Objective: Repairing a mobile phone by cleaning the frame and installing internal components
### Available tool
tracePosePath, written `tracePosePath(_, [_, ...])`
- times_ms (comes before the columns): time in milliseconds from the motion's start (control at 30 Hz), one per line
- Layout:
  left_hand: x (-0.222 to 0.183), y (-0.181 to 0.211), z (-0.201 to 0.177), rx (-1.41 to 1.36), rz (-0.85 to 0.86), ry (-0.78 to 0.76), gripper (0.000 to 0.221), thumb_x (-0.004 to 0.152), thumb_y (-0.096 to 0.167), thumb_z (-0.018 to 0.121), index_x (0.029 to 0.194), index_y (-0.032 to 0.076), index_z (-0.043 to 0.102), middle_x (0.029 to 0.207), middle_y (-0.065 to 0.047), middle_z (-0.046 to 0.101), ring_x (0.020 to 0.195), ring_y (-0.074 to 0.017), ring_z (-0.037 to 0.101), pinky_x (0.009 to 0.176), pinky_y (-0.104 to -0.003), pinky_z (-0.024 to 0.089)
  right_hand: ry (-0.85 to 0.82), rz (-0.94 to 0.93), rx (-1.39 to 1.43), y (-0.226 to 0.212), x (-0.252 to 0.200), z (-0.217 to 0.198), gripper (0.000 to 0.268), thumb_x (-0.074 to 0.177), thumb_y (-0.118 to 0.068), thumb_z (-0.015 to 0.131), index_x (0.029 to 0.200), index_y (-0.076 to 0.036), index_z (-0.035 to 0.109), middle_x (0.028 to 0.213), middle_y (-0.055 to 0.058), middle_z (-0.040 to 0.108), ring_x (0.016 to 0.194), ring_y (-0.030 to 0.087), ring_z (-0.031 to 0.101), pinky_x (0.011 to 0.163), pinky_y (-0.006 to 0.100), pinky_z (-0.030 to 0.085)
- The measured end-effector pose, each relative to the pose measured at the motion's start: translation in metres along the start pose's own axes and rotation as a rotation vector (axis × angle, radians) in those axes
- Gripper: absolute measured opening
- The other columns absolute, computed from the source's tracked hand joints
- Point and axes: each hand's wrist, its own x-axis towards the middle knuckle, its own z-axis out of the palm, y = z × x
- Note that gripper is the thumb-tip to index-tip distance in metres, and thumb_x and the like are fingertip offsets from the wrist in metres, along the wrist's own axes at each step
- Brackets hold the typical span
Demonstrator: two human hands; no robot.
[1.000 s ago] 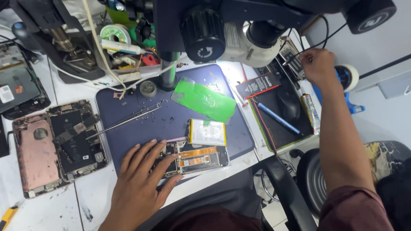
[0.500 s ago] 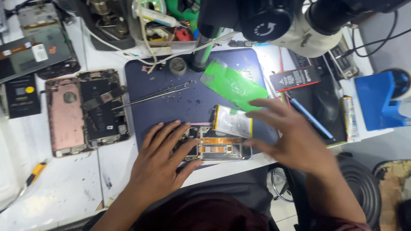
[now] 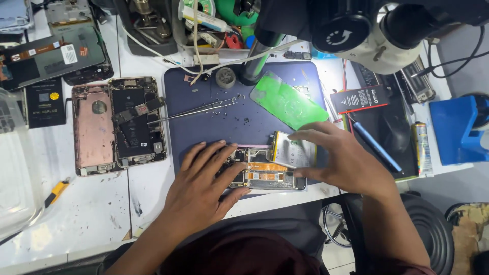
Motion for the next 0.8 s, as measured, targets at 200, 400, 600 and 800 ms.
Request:
tracePosePath(200, [0.001,0.001,-0.001,0.006,0.000,-0.018,0.039,0.100,0.045,0.065,0.124,0.014,0.068,0.143,-0.013,0.060,0.136,-0.0329,0.053,0.117,-0.050,0.034,0.128,-0.363,-0.078,-0.024,0.029,0.027,0.018,0.095,-0.026,0.072,0.100,-0.009,0.071,0.129,0.016,0.055,0.116,0.039,0.053,0.102,0.056,0.040])
tracePosePath(400, [0.002,0.002,-0.002,0.005,0.015,0.018,0.037,0.099,0.044,0.065,0.121,0.014,0.068,0.140,-0.013,0.062,0.133,-0.0326,0.056,0.115,-0.050,0.036,0.058,-0.378,-0.185,-0.030,0.051,0.039,0.007,0.093,-0.012,0.069,0.090,-0.009,0.074,0.123,0.015,0.052,0.108,0.036,0.049,0.097,0.049,0.044])
tracePosePath(600, [0.003,0.000,-0.004,0.007,0.029,-0.003,0.039,0.097,0.043,0.066,0.123,0.013,0.067,0.143,-0.014,0.060,0.135,-0.0335,0.056,0.115,-0.052,0.038,0.139,-0.482,-0.291,-0.030,0.052,0.050,0.020,0.102,-0.015,0.054,0.094,0.001,0.062,0.122,0.019,0.054,0.107,0.038,0.050,0.086,0.048,0.044])
tracePosePath(800, [0.000,-0.001,-0.001,0.025,0.001,-0.029,0.041,0.093,0.045,0.068,0.124,0.017,0.069,0.144,-0.011,0.061,0.135,-0.0324,0.057,0.115,-0.050,0.039,0.065,0.359,0.407,-0.021,0.015,0.001,0.026,0.106,-0.037,0.037,0.093,-0.018,0.049,0.097,-0.002,0.051,0.091,0.014,0.047,0.088,0.036,0.042])
